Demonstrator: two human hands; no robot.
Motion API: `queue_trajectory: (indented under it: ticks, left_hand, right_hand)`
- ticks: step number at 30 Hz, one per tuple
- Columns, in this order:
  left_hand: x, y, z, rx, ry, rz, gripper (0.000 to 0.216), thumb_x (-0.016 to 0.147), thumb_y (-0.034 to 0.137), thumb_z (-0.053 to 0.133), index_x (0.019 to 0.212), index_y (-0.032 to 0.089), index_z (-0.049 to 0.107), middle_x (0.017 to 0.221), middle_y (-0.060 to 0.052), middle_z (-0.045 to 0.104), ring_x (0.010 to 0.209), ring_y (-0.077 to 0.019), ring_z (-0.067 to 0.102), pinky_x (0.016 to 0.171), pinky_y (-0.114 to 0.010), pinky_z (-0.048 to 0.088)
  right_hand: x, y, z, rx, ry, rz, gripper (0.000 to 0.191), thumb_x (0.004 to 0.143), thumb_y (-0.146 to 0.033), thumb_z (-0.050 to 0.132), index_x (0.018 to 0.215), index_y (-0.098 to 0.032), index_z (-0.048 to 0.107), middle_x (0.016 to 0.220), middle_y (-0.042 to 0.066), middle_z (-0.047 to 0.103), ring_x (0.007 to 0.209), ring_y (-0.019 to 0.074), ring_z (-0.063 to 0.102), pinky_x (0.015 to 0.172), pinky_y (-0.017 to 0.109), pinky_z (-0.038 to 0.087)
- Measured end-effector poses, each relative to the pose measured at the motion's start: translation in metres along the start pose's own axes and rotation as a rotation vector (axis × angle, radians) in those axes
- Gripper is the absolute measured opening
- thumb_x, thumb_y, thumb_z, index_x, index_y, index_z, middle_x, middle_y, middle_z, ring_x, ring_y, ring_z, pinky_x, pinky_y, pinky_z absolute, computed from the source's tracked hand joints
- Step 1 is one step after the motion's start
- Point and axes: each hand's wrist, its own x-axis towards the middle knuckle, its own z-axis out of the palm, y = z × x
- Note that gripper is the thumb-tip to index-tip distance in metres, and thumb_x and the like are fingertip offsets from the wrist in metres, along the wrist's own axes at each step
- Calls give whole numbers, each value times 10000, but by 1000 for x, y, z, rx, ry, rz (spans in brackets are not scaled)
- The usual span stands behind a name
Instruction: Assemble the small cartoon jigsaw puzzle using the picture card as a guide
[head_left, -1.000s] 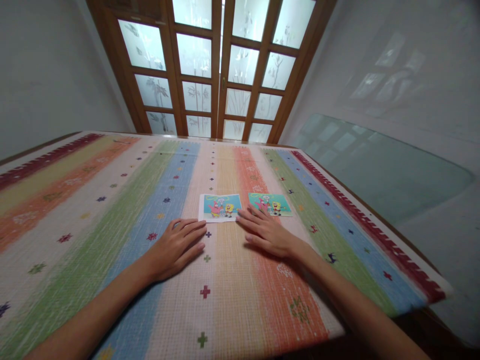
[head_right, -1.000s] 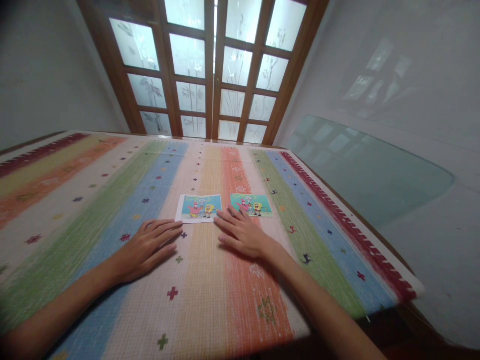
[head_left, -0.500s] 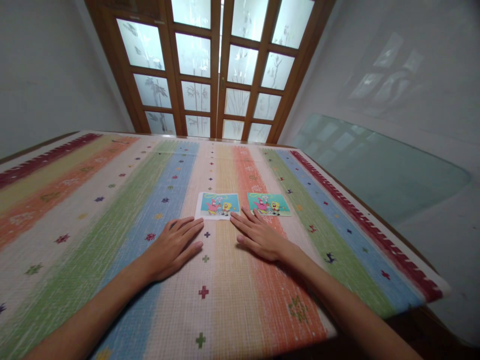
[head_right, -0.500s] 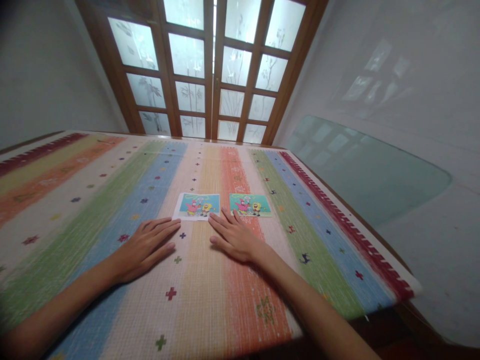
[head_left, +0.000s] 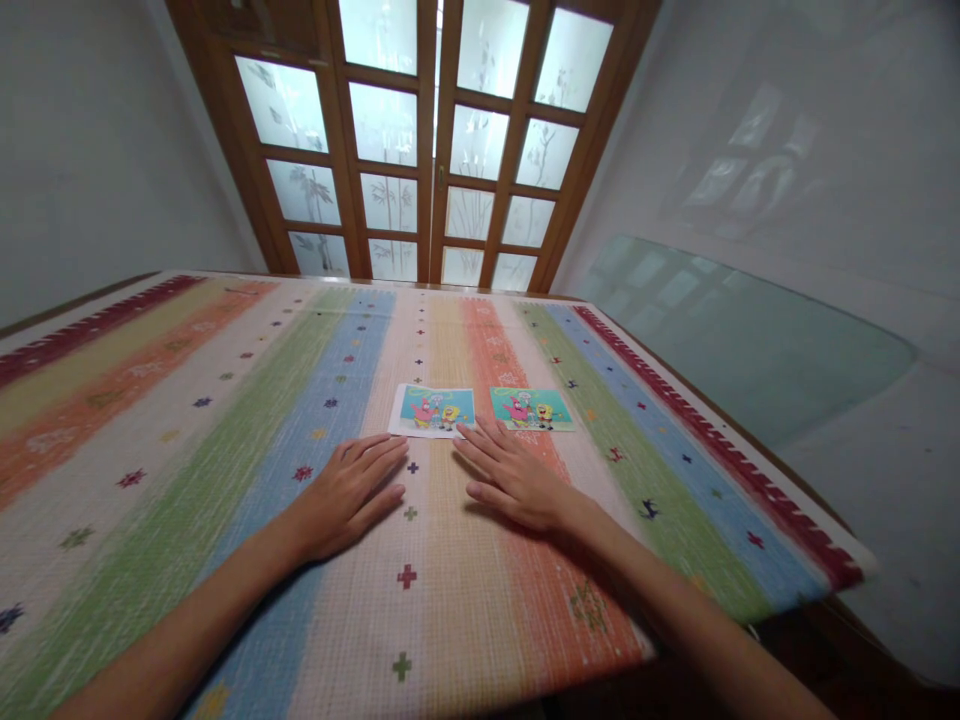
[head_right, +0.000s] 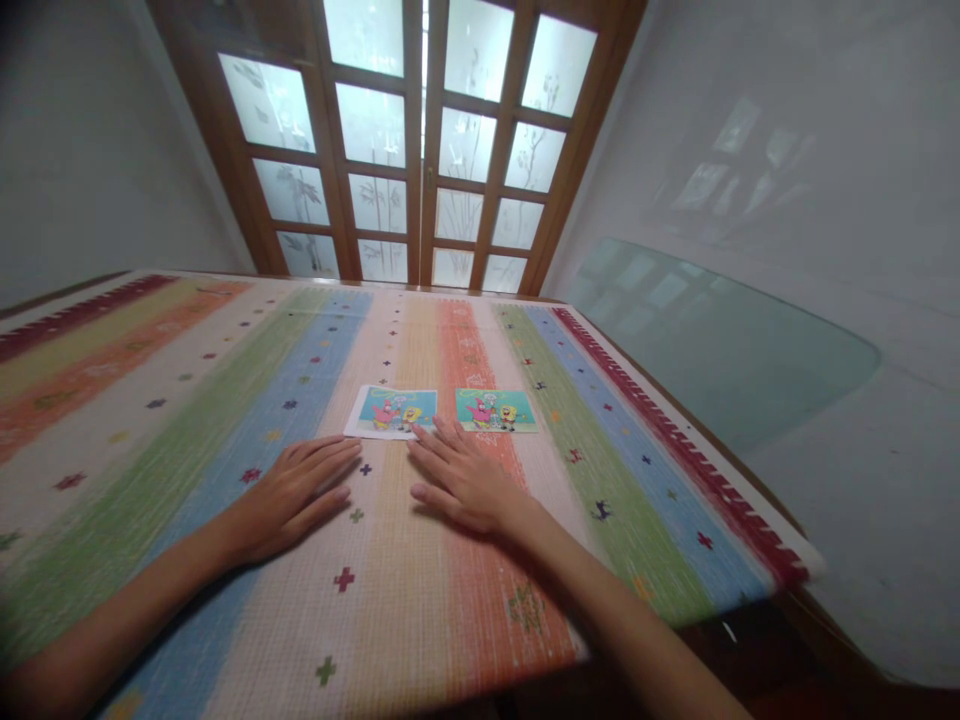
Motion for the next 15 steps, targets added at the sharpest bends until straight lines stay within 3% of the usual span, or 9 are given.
queue_trajectory:
  ticks: [8, 15]
  left_hand:
    - [-2, 13, -4, -62, -36, 139, 601, 1047, 374, 519, 1603, 255, 325, 1577, -103, 487, 1460, -284, 447, 1191, -508, 395]
    - [-7, 13, 3, -53, -158, 111, 692, 1065, 436, 486, 1654, 262, 168, 1651, -106, 344, 1513, -277, 366, 1255, -517, 284]
  right_hand:
    - [-8, -33, 1, 98, -24, -108, 665, 1068, -555, 392, 1630, -213, 294, 1685, 79, 278, 1590, 247, 148, 1306, 495, 186]
    - [-9, -36, 11, 150, -40, -58, 684, 1067, -559, 381, 1628, -177, 300, 1679, 106, 283, 1580, 260, 186, 1300, 499, 180]
